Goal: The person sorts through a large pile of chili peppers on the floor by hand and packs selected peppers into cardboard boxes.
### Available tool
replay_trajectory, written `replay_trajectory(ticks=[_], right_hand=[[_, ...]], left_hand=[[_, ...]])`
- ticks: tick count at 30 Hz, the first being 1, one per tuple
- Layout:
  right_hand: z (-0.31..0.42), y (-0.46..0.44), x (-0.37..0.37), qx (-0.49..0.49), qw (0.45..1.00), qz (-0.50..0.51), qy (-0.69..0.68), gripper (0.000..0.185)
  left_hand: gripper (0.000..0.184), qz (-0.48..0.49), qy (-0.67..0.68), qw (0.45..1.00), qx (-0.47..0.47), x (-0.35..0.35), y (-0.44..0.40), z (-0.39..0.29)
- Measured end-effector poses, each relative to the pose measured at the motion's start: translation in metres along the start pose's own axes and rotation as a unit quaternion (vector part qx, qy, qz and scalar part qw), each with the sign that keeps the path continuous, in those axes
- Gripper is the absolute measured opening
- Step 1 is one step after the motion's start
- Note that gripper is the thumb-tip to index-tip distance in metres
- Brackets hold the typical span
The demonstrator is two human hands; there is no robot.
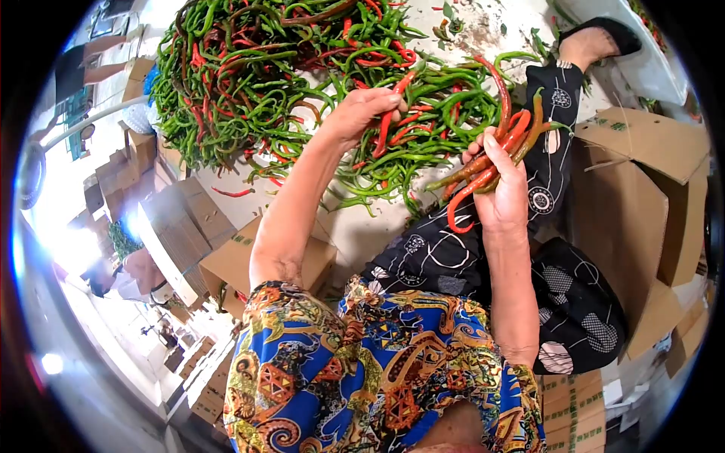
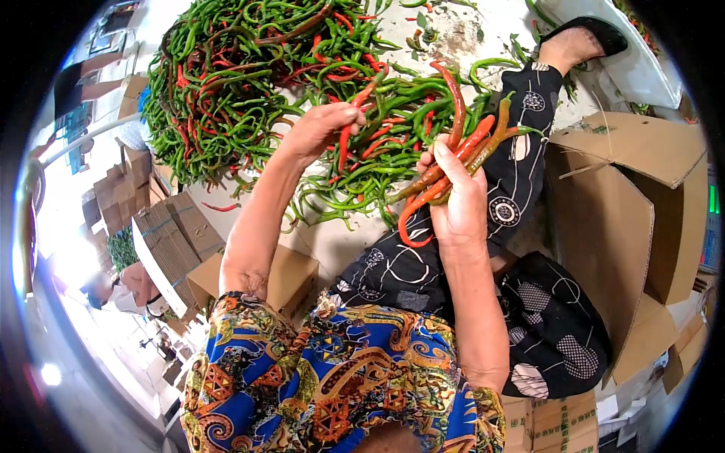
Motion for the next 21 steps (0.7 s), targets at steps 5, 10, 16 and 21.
replay_trajectory(ticks=[5,10,16,21], right_hand=[[-0.009,-0.011,-0.002,0.053,0.998,-0.02,-0.015,0.018],[-0.014,-0.006,0.006,0.046,0.998,0.023,0.038,0.028],[-0.015,-0.01,-0.001,0.033,0.991,0.019,0.131,0.035],[-0.01,-0.007,-0.004,0.056,0.996,0.029,0.055,0.03]], left_hand=[[0.03,0.023,0.155,0.987,0.022,0.038,0.048,-0.014],[0.029,-0.053,0.078,0.994,0.062,0.074,0.038,-0.003],[0.029,-0.075,0.135,0.974,0.167,0.051,0.018,0.003],[0.026,-0.22,-0.384,0.886,0.139,-0.03,-0.014,0.089]])
Point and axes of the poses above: each hand's wrist, its own y-axis away from the middle knuckle, its own x-axis out of the palm, z = x × y, the point moved 4 cm from there along -y, towards the middle knuckle, and after that the axes turned 2 degrees about y, right-handed, at the moved point
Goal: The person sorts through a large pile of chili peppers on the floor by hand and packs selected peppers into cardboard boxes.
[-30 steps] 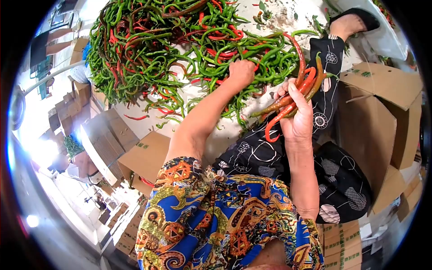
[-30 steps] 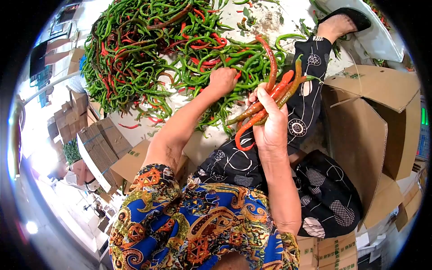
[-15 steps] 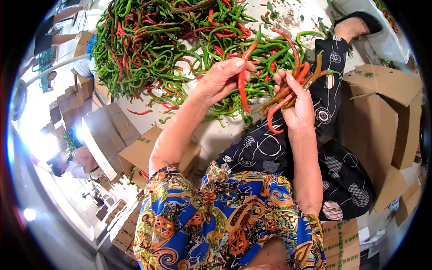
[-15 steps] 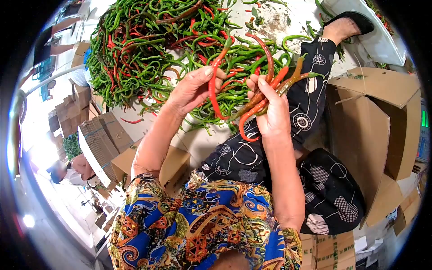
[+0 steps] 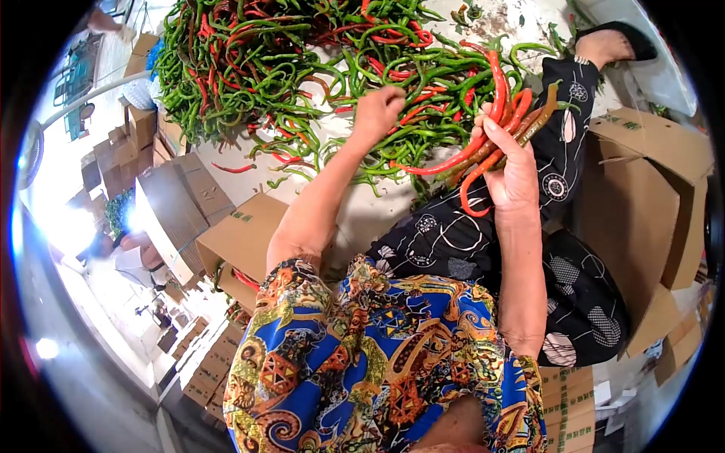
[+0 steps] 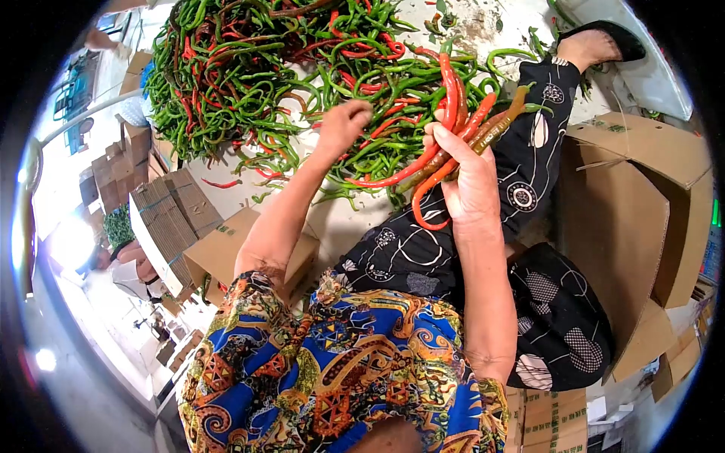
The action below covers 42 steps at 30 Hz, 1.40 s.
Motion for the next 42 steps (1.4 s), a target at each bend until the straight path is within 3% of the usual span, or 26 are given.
replay_trajectory(ticks=[2,5,9,11,13,14,16,19,20,22,23,24,26,28,30,31,32,34,35,38,39,42], right_hand=[[-0.002,-0.001,0.001,-0.006,1.0,-0.007,-0.009,0.027],[-0.005,-0.004,-0.002,-0.019,1.0,-0.013,-0.013,0.024],[-0.005,-0.007,-0.004,-0.015,0.999,-0.033,0.005,0.023],[-0.004,-0.008,-0.005,-0.019,0.999,-0.033,0.01,0.024],[-0.007,-0.009,-0.003,-0.013,0.999,-0.029,0.017,0.025],[-0.009,-0.012,-0.005,-0.012,0.999,-0.024,0.017,0.026],[-0.01,-0.014,-0.006,-0.01,1.0,-0.018,0.019,0.026],[-0.01,-0.014,-0.008,-0.018,1.0,-0.022,0.004,0.026],[-0.009,-0.013,-0.01,-0.017,0.999,-0.027,0.006,0.026],[-0.007,-0.005,-0.007,-0.01,0.999,-0.035,0.01,0.026],[-0.005,-0.002,-0.002,-0.011,1.0,-0.024,0.007,0.025],[-0.007,-0.002,-0.002,-0.008,1.0,-0.018,0.006,0.025],[-0.009,-0.003,-0.002,-0.008,1.0,-0.006,0.004,0.025],[-0.01,-0.005,-0.003,-0.018,1.0,-0.008,0.005,0.026],[-0.008,-0.003,-0.003,-0.008,0.999,-0.038,-0.002,0.023],[-0.008,-0.002,-0.003,-0.016,0.999,-0.035,-0.002,0.023],[-0.008,-0.003,-0.004,-0.014,0.999,-0.038,0.0,0.023],[-0.008,-0.006,-0.002,-0.014,0.999,-0.033,0.0,0.023],[-0.009,-0.008,-0.001,-0.007,1.0,-0.024,0.0,0.024],[-0.014,-0.01,-0.002,-0.015,0.999,-0.031,0.007,0.024],[-0.014,-0.006,0.002,-0.008,0.999,-0.043,0.009,0.026],[-0.021,-0.003,0.01,-0.023,0.999,-0.023,0.021,0.027]], left_hand=[[0.018,-0.01,-0.116,0.992,0.052,0.026,0.013,0.012],[0.024,0.026,-0.274,0.961,0.032,0.058,0.017,0.015],[0.026,0.086,-0.19,0.978,-0.022,0.05,0.018,0.012],[0.025,0.102,-0.022,0.993,-0.057,0.025,0.016,0.01],[0.022,0.135,0.197,0.967,-0.085,0.001,0.02,0.006],[0.019,0.171,0.225,0.951,-0.125,-0.009,0.026,0.004],[0.019,0.202,0.153,0.958,-0.132,-0.023,0.03,-0.001],[0.021,0.053,0.264,0.946,-0.179,-0.028,0.026,0.003],[0.023,-0.025,0.221,0.966,-0.128,-0.033,0.026,-0.002],[0.024,-0.053,0.155,0.98,-0.109,-0.041,0.028,-0.049],[0.023,-0.052,0.1,0.993,-0.029,-0.027,0.022,-0.043],[0.026,-0.036,-0.008,0.999,0.039,-0.011,0.016,-0.038],[0.033,0.066,-0.196,0.978,0.03,0.028,0.01,-0.037],[0.038,0.13,-0.218,0.967,-0.01,0.066,0.01,0.003],[0.033,0.12,-0.121,0.985,0.027,0.059,0.011,-0.003],[0.03,0.124,0.067,0.989,-0.032,0.047,0.017,-0.009],[0.028,0.116,0.25,0.957,-0.093,0.031,0.023,-0.015],[0.021,0.176,0.408,0.872,-0.204,-0.011,0.037,-0.031],[0.017,0.157,0.446,0.855,-0.211,-0.03,0.043,-0.037],[0.017,0.069,0.367,0.912,-0.172,-0.069,0.06,-0.065],[0.017,0.043,0.319,0.94,-0.115,-0.075,0.064,-0.066],[0.017,-0.025,0.088,0.996,0.003,-0.077,0.075,-0.088]])
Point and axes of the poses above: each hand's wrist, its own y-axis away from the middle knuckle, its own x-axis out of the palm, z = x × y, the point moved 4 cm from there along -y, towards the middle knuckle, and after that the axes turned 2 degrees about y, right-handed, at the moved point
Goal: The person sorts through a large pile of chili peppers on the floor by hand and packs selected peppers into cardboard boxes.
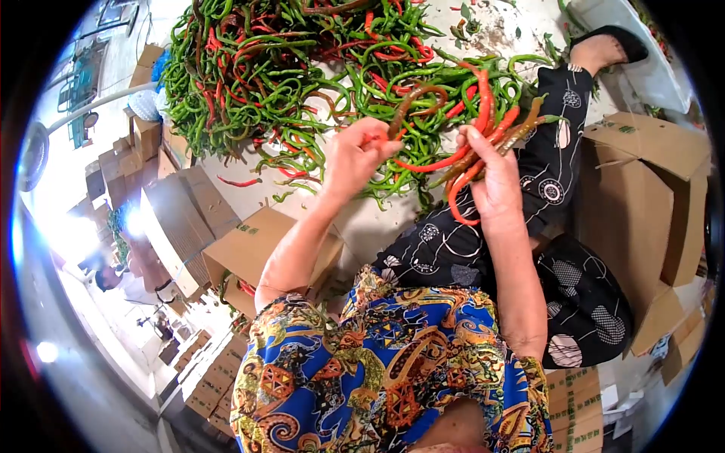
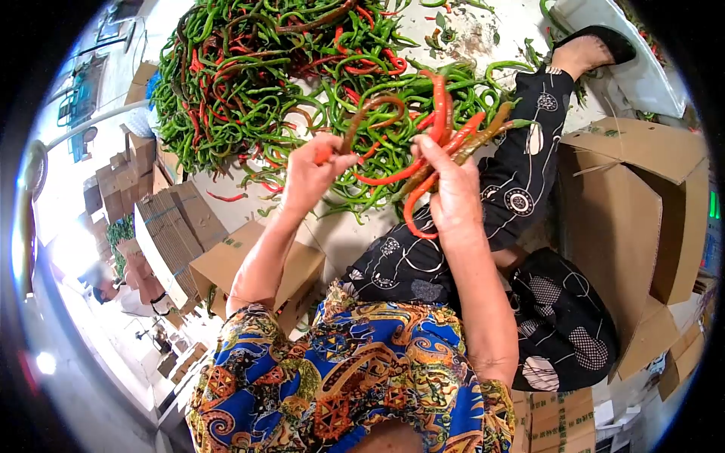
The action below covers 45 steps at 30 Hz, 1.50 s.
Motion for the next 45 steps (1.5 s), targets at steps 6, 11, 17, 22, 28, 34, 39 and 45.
replay_trajectory(ticks=[6,11,17,22,28,34,39,45], right_hand=[[-0.007,0.006,0.024,0.023,0.997,0.076,-0.022,0.036],[-0.001,0.0,0.006,0.037,0.995,0.076,-0.046,0.027],[0.003,-0.002,0.015,0.101,0.943,0.223,-0.226,0.027],[0.007,-0.001,0.017,0.094,0.917,0.271,-0.277,0.029],[-0.002,-0.003,0.015,0.088,0.971,0.167,-0.145,0.027],[-0.004,0.005,0.037,0.011,0.99,0.131,0.053,0.042],[-0.013,-0.005,0.036,-0.029,0.996,0.083,0.029,0.035],[-0.004,-0.007,0.044,-0.271,0.89,-0.005,0.366,0.039]], left_hand=[[0.022,0.018,-0.115,0.966,0.23,0.037,0.018,-0.066],[0.031,0.124,0.243,0.962,-0.032,0.016,0.011,-0.06],[0.05,0.143,0.507,0.841,-0.125,-0.037,-0.03,-0.062],[0.049,0.235,0.588,0.763,-0.135,-0.041,-0.042,-0.057],[0.041,0.227,0.604,0.753,-0.128,-0.008,-0.054,-0.068],[0.032,0.08,0.521,0.837,-0.146,0.053,-0.055,-0.061],[0.046,0.1,0.495,0.856,-0.114,0.061,-0.048,-0.064],[0.085,0.158,0.267,0.951,-0.011,0.054,-0.024,-0.076]])
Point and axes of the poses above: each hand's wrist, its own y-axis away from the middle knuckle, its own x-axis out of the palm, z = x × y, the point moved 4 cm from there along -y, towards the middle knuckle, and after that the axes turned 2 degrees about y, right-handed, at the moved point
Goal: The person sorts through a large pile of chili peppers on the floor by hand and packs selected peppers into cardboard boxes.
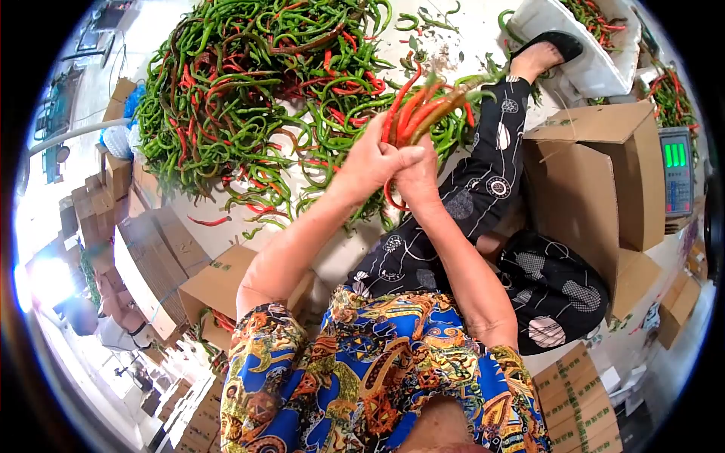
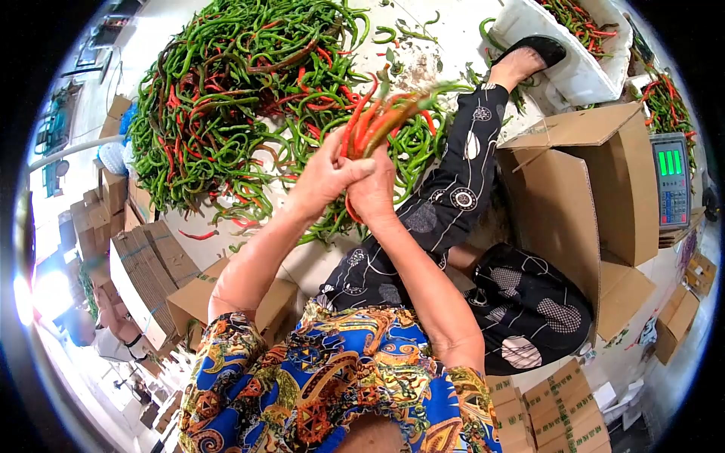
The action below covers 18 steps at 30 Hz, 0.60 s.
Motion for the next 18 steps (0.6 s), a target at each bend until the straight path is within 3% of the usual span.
replay_trajectory(ticks=[2,5,6,7,9,11,18], right_hand=[[0.02,-0.001,0.001,-0.021,0.997,0.029,0.074,0.047],[0.014,-0.005,0.002,-0.003,0.988,0.059,-0.139,0.042],[0.027,-0.002,-0.006,0.058,0.976,0.098,-0.187,0.032],[0.038,0.002,-0.013,0.106,0.968,0.082,-0.214,0.026],[0.05,0.009,-0.026,0.127,0.959,0.088,-0.236,0.026],[0.078,0.02,-0.036,0.16,0.959,0.11,-0.207,0.029],[0.1,0.05,-0.06,0.206,0.901,0.136,-0.357,0.041]], left_hand=[[0.083,-0.038,0.012,0.998,0.039,0.003,0.002,-0.003],[0.073,-0.062,0.041,0.995,0.063,0.002,0.005,-0.019],[0.069,-0.067,0.049,0.995,0.061,0.004,0.008,-0.023],[0.051,-0.059,0.149,0.985,0.065,0.007,0.009,-0.023],[0.037,-0.05,0.208,0.977,-0.01,0.004,0.019,-0.029],[0.023,-0.063,0.21,0.976,0.015,0.003,0.016,-0.022],[0.018,0.004,0.234,0.972,-0.023,0.021,0.027,-0.042]])
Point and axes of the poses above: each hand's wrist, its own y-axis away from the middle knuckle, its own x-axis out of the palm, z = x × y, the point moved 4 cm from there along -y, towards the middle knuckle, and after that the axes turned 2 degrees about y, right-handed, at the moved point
